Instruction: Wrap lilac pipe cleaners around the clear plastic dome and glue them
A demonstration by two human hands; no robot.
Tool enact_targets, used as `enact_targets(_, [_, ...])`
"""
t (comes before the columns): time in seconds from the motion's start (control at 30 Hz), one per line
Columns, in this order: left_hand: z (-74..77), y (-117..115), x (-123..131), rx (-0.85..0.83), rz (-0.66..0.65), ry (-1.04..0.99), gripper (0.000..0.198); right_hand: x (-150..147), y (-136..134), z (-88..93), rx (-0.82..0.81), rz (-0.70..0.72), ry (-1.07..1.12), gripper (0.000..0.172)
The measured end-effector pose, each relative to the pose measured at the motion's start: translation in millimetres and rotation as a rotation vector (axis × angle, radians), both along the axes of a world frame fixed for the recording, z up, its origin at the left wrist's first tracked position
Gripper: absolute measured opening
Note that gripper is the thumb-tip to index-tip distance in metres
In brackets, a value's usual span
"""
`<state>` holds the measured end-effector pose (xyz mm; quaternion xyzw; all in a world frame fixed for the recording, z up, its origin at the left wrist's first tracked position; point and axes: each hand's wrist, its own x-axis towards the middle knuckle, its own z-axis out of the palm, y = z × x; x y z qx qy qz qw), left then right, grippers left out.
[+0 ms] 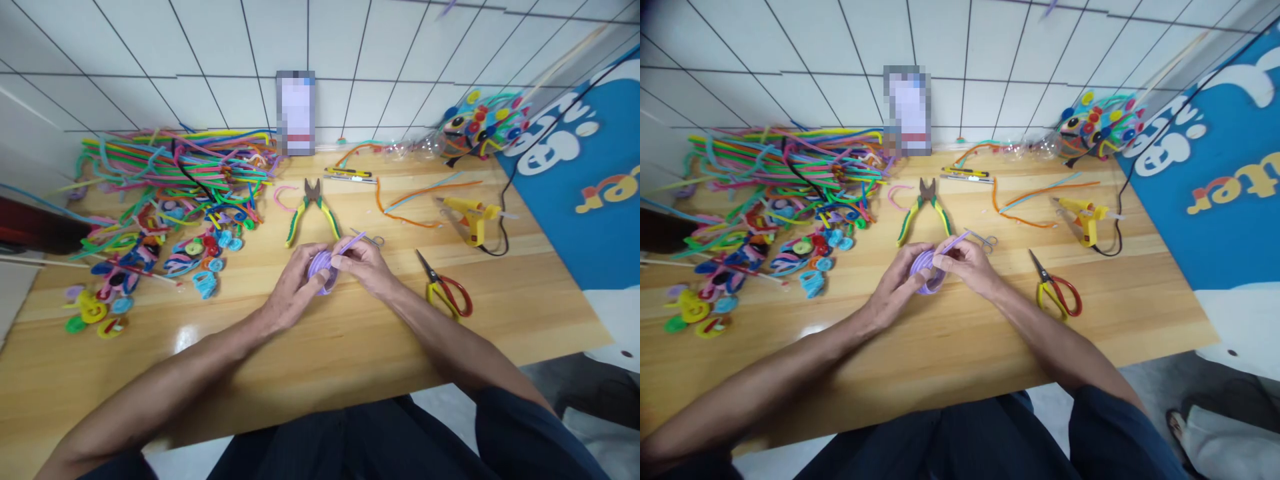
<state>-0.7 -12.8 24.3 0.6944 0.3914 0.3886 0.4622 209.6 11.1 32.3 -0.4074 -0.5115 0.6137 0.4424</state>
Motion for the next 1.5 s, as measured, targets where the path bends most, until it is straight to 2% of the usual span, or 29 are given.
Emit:
enact_targets(0.3, [-7.8, -2.5, 1.3, 0.121, 0.015, -0.042, 0.037, 1.0, 1.0, -9.0, -0.036, -0.026, 0.041, 0.045])
enact_targets(0.53, [-10.8, -2.4, 2.3, 0.177, -0.009, -0.049, 0.038, 0.5, 0.3, -7.5, -0.034, -0.029, 0.056, 0.043])
enact_targets(0.73, [-10.8, -4.1, 3.2, 0.079, -0.018, -0.098, 0.041, 0.6, 0.4, -6.5, -0.005, -0.024, 0.030, 0.043])
enact_targets(1.03, [-5.6, -3.3, 1.3, -0.010, -0.020, -0.150, 0.035, 0.8, 0.3, -7.6, -0.006, -0.008, 0.013, 0.049])
enact_targets(1.23, [-4.3, 0.9, 0.1, -0.087, -0.021, -0.145, 0.038, 1.0, 1.1, -8.4, -0.004, 0.004, 0.006, 0.046])
enact_targets(1.5, [-9.3, 1.8, 1.6, -0.107, 0.012, -0.189, 0.041, 1.2, 2.1, -7.8, -0.044, -0.031, 0.078, 0.048])
